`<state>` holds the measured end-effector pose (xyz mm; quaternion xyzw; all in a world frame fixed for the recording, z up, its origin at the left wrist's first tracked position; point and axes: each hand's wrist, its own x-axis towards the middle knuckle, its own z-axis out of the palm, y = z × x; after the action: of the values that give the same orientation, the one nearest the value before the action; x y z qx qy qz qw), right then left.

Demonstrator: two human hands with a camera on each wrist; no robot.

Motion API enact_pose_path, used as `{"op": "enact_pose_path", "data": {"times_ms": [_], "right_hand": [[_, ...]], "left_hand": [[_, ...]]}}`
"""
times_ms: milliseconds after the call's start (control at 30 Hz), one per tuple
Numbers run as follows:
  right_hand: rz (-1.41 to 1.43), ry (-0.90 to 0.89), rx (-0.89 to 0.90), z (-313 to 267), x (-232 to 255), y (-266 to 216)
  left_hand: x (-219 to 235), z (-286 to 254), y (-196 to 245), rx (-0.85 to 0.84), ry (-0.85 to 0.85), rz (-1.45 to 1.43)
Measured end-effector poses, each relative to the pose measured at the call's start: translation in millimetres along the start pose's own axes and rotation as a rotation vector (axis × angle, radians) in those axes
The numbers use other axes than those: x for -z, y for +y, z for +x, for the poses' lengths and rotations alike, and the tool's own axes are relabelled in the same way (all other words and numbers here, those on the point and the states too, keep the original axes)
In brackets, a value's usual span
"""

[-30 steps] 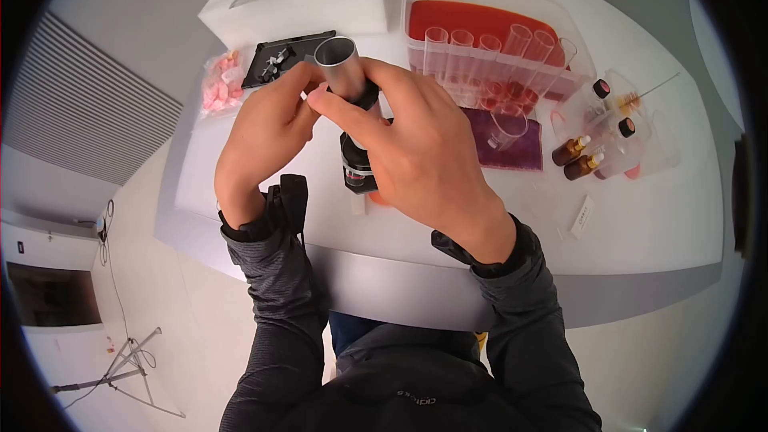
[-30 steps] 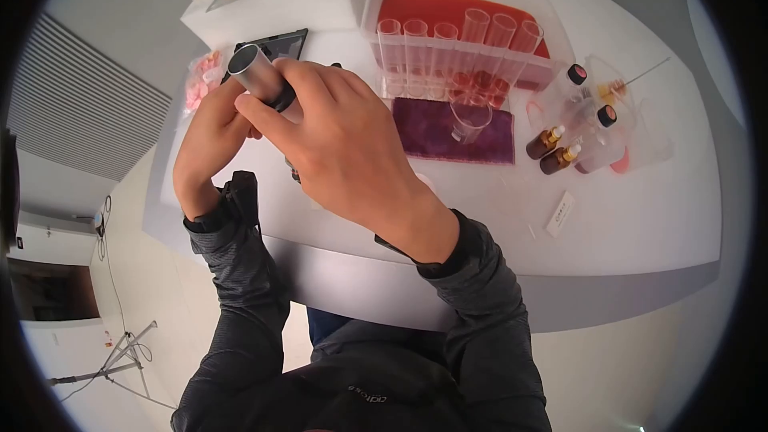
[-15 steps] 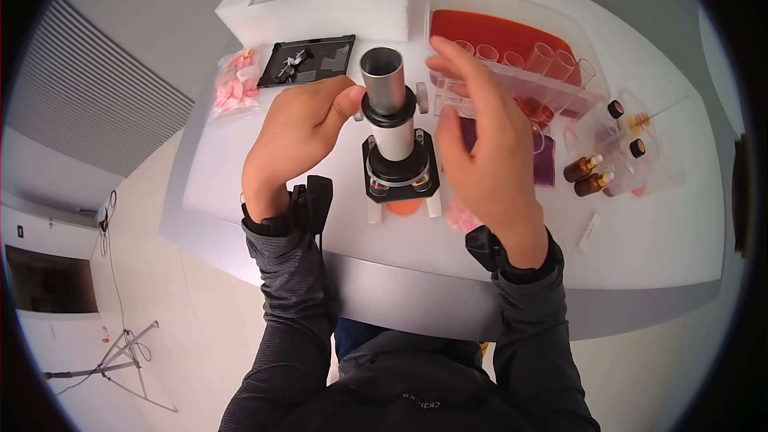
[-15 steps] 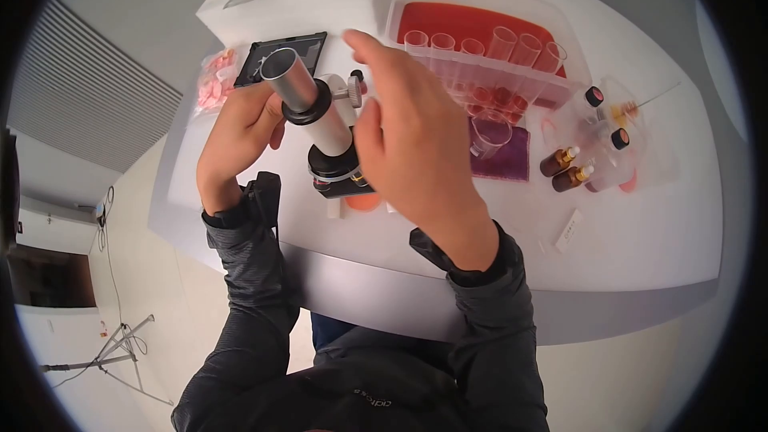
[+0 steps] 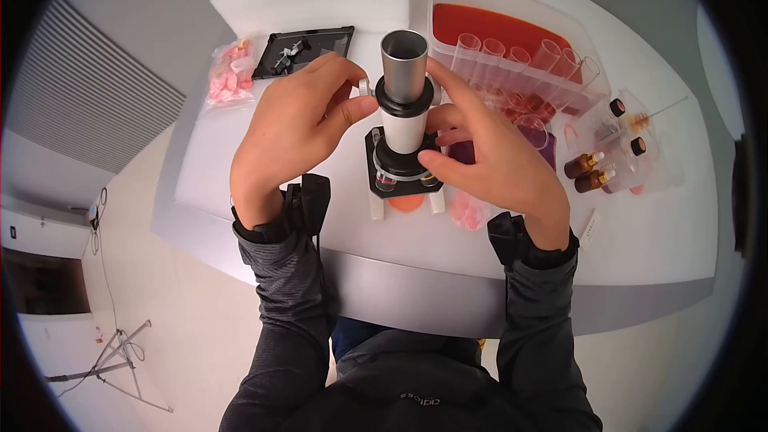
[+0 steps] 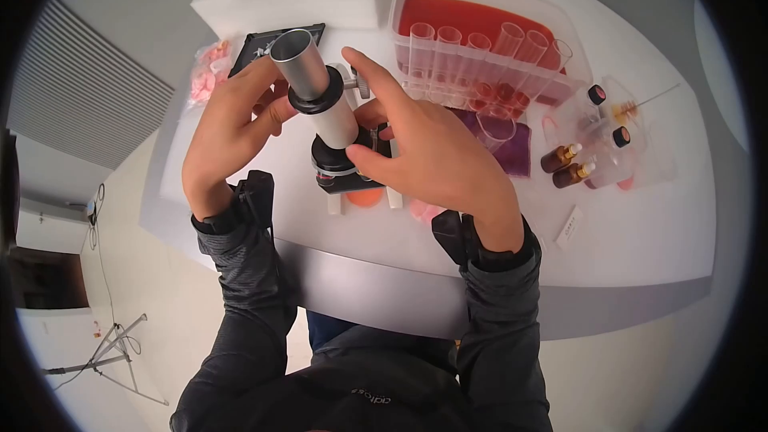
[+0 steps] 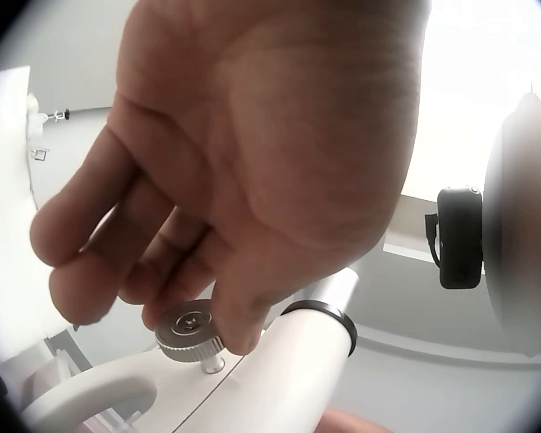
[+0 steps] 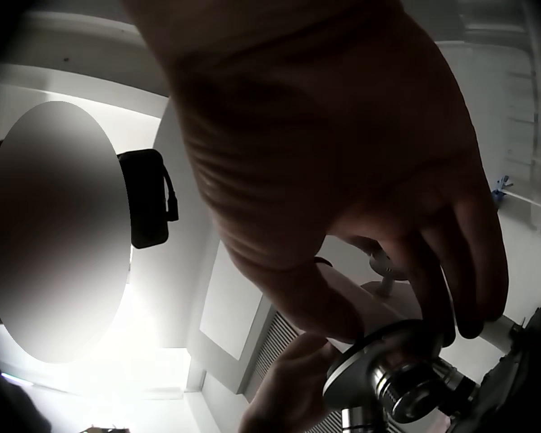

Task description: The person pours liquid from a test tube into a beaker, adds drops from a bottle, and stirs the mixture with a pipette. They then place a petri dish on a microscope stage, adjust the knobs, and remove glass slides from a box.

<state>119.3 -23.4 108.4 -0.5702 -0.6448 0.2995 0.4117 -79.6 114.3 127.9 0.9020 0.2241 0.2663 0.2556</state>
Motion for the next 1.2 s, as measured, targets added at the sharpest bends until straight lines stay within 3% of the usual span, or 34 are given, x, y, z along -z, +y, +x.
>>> {"op": "enact_pose_path", "data": {"times_ms": [467, 667, 1200], "right_hand": [[0.063, -0.059, -0.072, 4.1, -0.5, 6.8], [0.023, -0.067, -0.111, 5.2, 1.2, 2.6], [-0.044, -0.058, -0.033, 7.5, -3.8, 12.6]], "left_hand": [[1.3, -2.3, 8.8, 0.120, -0.003, -0.018], [-0.6, -1.5, 5.7, 0.008, 0.040, 0.022], [-2.7, -1.4, 3.5, 0.021, 0.029, 0.003]]}}
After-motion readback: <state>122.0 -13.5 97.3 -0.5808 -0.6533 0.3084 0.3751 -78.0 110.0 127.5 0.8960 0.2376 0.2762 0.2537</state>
